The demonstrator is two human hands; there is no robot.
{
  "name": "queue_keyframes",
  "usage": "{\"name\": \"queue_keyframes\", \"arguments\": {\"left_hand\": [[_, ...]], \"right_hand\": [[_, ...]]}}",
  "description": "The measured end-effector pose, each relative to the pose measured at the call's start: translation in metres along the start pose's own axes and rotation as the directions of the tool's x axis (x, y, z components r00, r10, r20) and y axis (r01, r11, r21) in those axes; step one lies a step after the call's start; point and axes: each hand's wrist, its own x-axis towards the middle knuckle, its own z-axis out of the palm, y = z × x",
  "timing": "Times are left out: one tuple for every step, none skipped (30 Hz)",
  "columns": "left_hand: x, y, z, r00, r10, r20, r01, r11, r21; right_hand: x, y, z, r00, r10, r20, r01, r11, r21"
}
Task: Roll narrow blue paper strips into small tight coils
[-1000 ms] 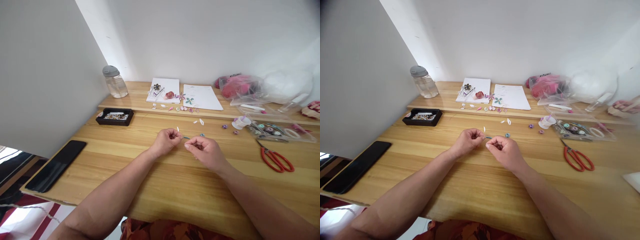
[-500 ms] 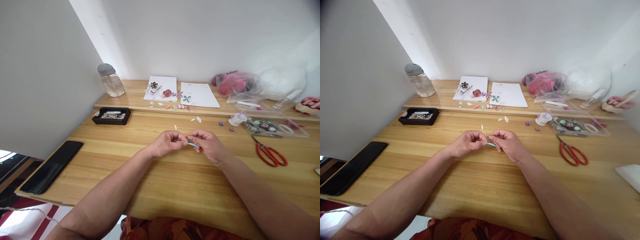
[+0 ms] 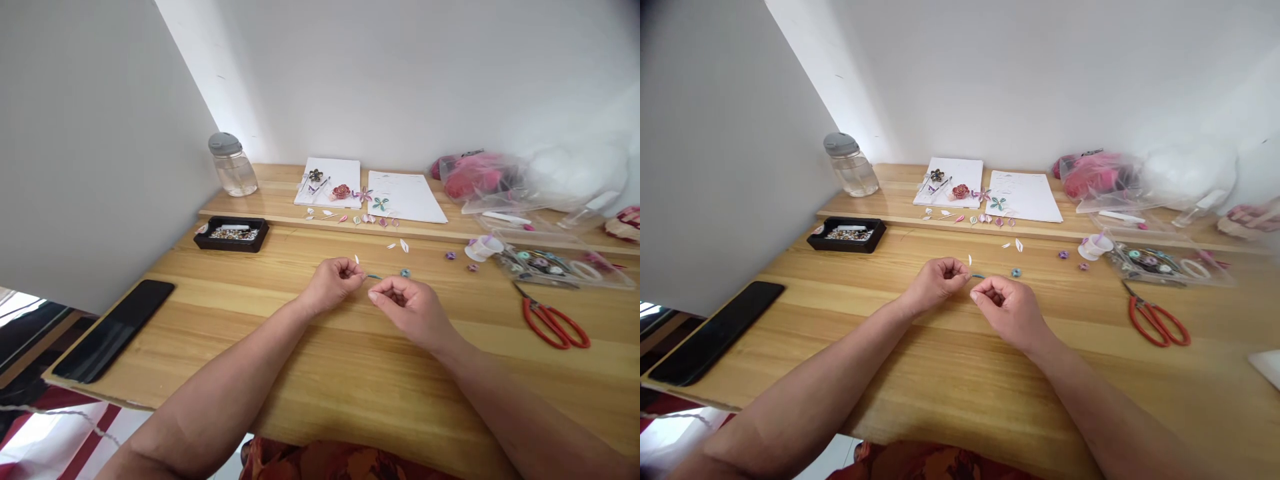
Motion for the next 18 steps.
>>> {"name": "queue_keyframes", "arguments": {"left_hand": [[-0.001,0.001,0.000,0.999,-0.003,0.034,0.002,1.000,0.025],[-0.002,0.001,0.000,0.997,-0.009,0.079,0.005,0.999,0.043],[-0.003,0.002,0.000,0.991,-0.014,0.130,0.007,0.998,0.055],[-0.005,0.003,0.001,0.983,-0.017,0.181,0.007,0.998,0.059],[-0.006,0.005,0.001,0.974,-0.016,0.225,0.004,0.999,0.053],[-0.007,0.006,0.001,0.965,-0.012,0.260,0.002,0.999,0.038],[-0.009,0.007,0.002,0.957,-0.009,0.289,0.004,1.000,0.018],[-0.009,0.009,0.002,0.950,-0.007,0.311,0.009,1.000,-0.004],[-0.010,0.010,0.002,0.945,-0.006,0.328,0.016,1.000,-0.027],[-0.010,0.011,0.002,0.940,-0.006,0.340,0.024,0.999,-0.049],[-0.011,0.012,0.001,0.939,-0.007,0.344,0.033,0.997,-0.068],[-0.010,0.012,0.001,0.940,-0.011,0.342,0.043,0.995,-0.086],[-0.010,0.013,0.001,0.943,-0.014,0.332,0.050,0.994,-0.102],[-0.010,0.013,0.000,0.950,-0.013,0.313,0.053,0.992,-0.117],[-0.009,0.012,0.000,0.957,-0.008,0.289,0.048,0.990,-0.130],[-0.008,0.012,0.000,0.965,0.000,0.262,0.038,0.989,-0.141],[-0.007,0.011,0.000,0.972,0.007,0.235,0.028,0.989,-0.148],[-0.006,0.010,0.000,0.979,0.008,0.205,0.023,0.989,-0.149]], "right_hand": [[-0.001,-0.003,-0.002,0.999,-0.045,-0.027,0.044,0.998,-0.045],[-0.001,-0.005,-0.004,0.996,-0.078,-0.046,0.075,0.994,-0.073],[0.000,-0.006,-0.006,0.993,-0.098,-0.060,0.093,0.992,-0.083],[0.001,-0.006,-0.009,0.992,-0.105,-0.068,0.100,0.992,-0.077],[0.003,-0.006,-0.012,0.992,-0.103,-0.070,0.099,0.993,-0.059],[0.005,-0.004,-0.014,0.993,-0.095,-0.067,0.093,0.995,-0.029],[0.008,-0.002,-0.017,0.995,-0.076,-0.059,0.077,0.997,0.011],[0.011,0.001,-0.019,0.998,-0.046,-0.048,0.049,0.997,0.061],[0.013,0.004,-0.020,1.000,-0.005,-0.028,0.008,0.993,0.119],[0.016,0.007,-0.021,0.999,0.047,-0.004,-0.045,0.982,0.184],[0.017,0.010,-0.021,0.995,0.100,0.023,-0.103,0.962,0.251],[0.018,0.012,-0.020,0.987,0.150,0.052,-0.159,0.936,0.315],[0.018,0.013,-0.018,0.978,0.192,0.080,-0.208,0.906,0.369],[0.018,0.013,-0.016,0.970,0.221,0.104,-0.245,0.879,0.410],[0.016,0.013,-0.013,0.962,0.241,0.126,-0.272,0.858,0.436],[0.015,0.013,-0.010,0.957,0.253,0.144,-0.291,0.845,0.449],[0.013,0.013,-0.007,0.952,0.259,0.161,-0.305,0.836,0.456],[0.011,0.012,-0.004,0.949,0.261,0.179,-0.315,0.831,0.459]]}}
